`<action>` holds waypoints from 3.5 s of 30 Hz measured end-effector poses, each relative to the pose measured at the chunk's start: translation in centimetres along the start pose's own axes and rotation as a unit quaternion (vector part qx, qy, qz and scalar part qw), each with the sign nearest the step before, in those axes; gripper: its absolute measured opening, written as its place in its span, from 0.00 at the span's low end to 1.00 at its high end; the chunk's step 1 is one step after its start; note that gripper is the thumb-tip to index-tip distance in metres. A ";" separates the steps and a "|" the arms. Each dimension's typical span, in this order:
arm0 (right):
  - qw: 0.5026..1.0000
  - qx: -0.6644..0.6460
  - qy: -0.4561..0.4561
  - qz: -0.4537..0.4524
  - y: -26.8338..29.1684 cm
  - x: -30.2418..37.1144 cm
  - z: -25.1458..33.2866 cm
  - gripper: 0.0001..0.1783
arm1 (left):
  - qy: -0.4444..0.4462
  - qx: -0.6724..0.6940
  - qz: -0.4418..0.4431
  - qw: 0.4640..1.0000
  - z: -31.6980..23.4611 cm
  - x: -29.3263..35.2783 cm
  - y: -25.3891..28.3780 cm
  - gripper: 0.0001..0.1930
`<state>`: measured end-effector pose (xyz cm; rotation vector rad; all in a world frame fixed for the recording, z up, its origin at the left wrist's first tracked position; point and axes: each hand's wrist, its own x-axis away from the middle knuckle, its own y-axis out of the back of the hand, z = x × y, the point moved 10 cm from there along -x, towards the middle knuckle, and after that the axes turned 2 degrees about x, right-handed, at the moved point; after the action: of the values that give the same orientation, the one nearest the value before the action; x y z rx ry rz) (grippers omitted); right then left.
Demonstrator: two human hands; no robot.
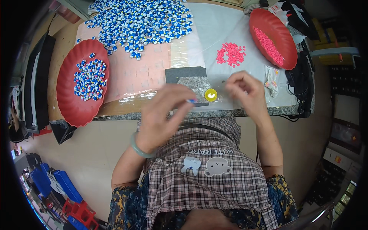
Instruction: Assembling small plastic components by hand at a factory workbench.
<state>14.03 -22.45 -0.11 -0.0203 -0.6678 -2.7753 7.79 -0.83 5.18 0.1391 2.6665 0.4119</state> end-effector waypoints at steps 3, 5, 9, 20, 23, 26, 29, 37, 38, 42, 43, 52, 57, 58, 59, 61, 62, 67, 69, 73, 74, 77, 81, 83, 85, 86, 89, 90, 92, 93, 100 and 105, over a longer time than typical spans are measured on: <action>0.973 0.181 0.080 -0.119 3.2 -1.6 -0.7 0.06 | -0.014 -0.165 -0.135 0.977 1.0 0.4 7.2 0.10; 0.948 0.251 0.119 -0.153 3.3 -2.0 -0.5 0.07 | 0.010 -0.297 -0.198 0.934 1.9 1.8 12.4 0.10; 0.941 0.259 0.144 -0.162 2.1 -2.9 -0.6 0.06 | -0.002 -0.527 -0.205 0.825 0.4 2.3 15.3 0.11; 0.930 0.322 0.103 -0.143 3.2 -3.1 -0.6 0.04 | 0.034 -0.374 -0.097 0.922 7.2 -3.2 6.4 0.09; 0.930 0.314 0.157 -0.110 2.7 -3.7 0.1 0.04 | -0.013 -0.433 -0.098 0.896 7.6 -3.2 6.7 0.11; 0.939 0.268 0.204 -0.073 2.3 -3.6 0.7 0.06 | 0.032 -0.414 -0.076 0.907 8.9 -3.5 7.3 0.08; 0.944 0.262 0.183 -0.077 2.5 -3.4 0.4 0.07 | 0.020 -0.413 -0.058 0.909 9.0 -4.0 6.7 0.07; 0.936 0.308 0.154 -0.078 2.1 -3.6 -0.4 0.06 | 0.024 -0.380 -0.047 0.923 8.6 -3.8 6.0 0.07; 0.936 0.307 0.152 -0.078 2.1 -3.6 -0.4 0.06 | 0.015 -0.364 -0.052 0.930 8.2 -3.7 6.1 0.07; 0.939 0.296 0.159 -0.070 2.5 -3.2 0.1 0.06 | 0.017 -0.249 -0.091 0.964 6.6 -3.2 6.6 0.07; 0.949 0.271 0.143 -0.070 2.7 -3.1 0.0 0.06 | 0.018 -0.249 -0.091 0.964 5.8 -3.0 6.4 0.07; 0.988 -0.125 0.047 0.076 -0.8 1.6 1.8 0.06 | 0.178 0.117 0.028 0.977 2.5 0.3 -2.4 0.09; 0.975 -0.144 0.045 0.164 -3.2 3.5 2.8 0.10 | 0.206 0.138 0.152 0.957 2.8 1.4 -6.5 0.09; 0.976 -0.128 0.047 0.167 -3.4 3.5 3.0 0.10 | 0.194 0.155 0.144 0.958 2.7 1.4 -6.6 0.08; 0.976 -0.128 0.045 0.169 -3.4 3.5 3.1 0.10 | 0.196 0.156 0.143 0.958 2.8 1.4 -6.6 0.08; 0.977 -0.070 0.084 0.181 -3.6 3.6 3.9 0.09 | 0.178 0.134 0.155 0.962 2.6 1.4 -6.8 0.07; 0.977 -0.070 0.083 0.183 -3.6 3.5 4.0 0.09 | 0.180 0.135 0.154 0.962 2.7 1.5 -6.8 0.07; 0.975 0.021 0.104 0.194 -4.0 3.5 5.2 0.09 | 0.189 0.146 0.171 0.956 2.6 1.7 -7.1 0.05; 0.975 0.026 0.092 0.199 -4.1 3.4 5.1 0.09 | 0.179 0.136 0.176 0.958 2.6 1.7 -7.1 0.05; 0.981 0.016 0.060 0.183 -4.0 3.4 4.7 0.08 | 0.206 0.162 0.189 0.946 3.3 2.2 -7.7 0.04; 0.981 0.016 0.061 0.185 -4.2 3.5 4.7 0.08 | 0.206 0.162 0.188 0.947 3.5 2.4 -7.7 0.04; 0.983 0.045 0.128 0.128 -3.6 3.6 5.6 0.07 | 0.326 0.335 0.161 0.869 5.1 3.9 -8.6 0.04; 0.982 0.047 0.168 0.073 -3.1 4.3 5.7 0.07 | 0.356 0.407 0.156 0.826 5.1 4.2 -9.1 0.02; 0.981 0.054 0.175 0.069 -3.2 4.4 5.8 0.07 | 0.357 0.421 0.151 0.820 5.2 4.2 -9.1 0.02; 0.975 0.080 0.199 0.049 -3.2 4.6 6.3 0.07 | 0.351 0.424 0.153 0.821 5.1 4.1 -9.1 0.02; 0.975 0.081 0.199 0.049 -3.3 4.7 6.2 0.07 | 0.351 0.424 0.153 0.821 5.1 4.1 -9.1 0.02; 0.967 0.106 0.231 0.029 -3.4 5.1 6.5 0.08 | 0.363 0.430 0.155 0.812 5.2 4.3 -9.4 0.03; 0.965 0.114 0.235 0.030 -3.4 5.2 6.5 0.08 | 0.360 0.428 0.159 0.814 5.2 4.4 -9.5 0.03; 0.963 0.122 0.239 0.033 -3.4 5.2 6.6 0.08 | 0.357 0.426 0.162 0.815 5.1 4.4 -9.4 0.03; 0.969 0.101 0.220 0.040 -3.3 4.9 6.3 0.08 | 0.363 0.419 0.165 0.816 5.2 4.6 -9.3 0.03; 0.985 0.112 0.129 0.002 -1.4 2.2 3.2 0.06 | 0.391 0.410 0.155 0.810 6.0 5.5 -8.0 0.07; 0.972 0.179 0.154 0.014 -2.2 1.6 3.9 0.08 | 0.378 0.436 0.146 0.804 5.8 5.7 -7.6 0.08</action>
<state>11.66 -19.25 2.53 0.4609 -1.0534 -2.5095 4.95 -5.57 -4.48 0.8163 3.3932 -0.9265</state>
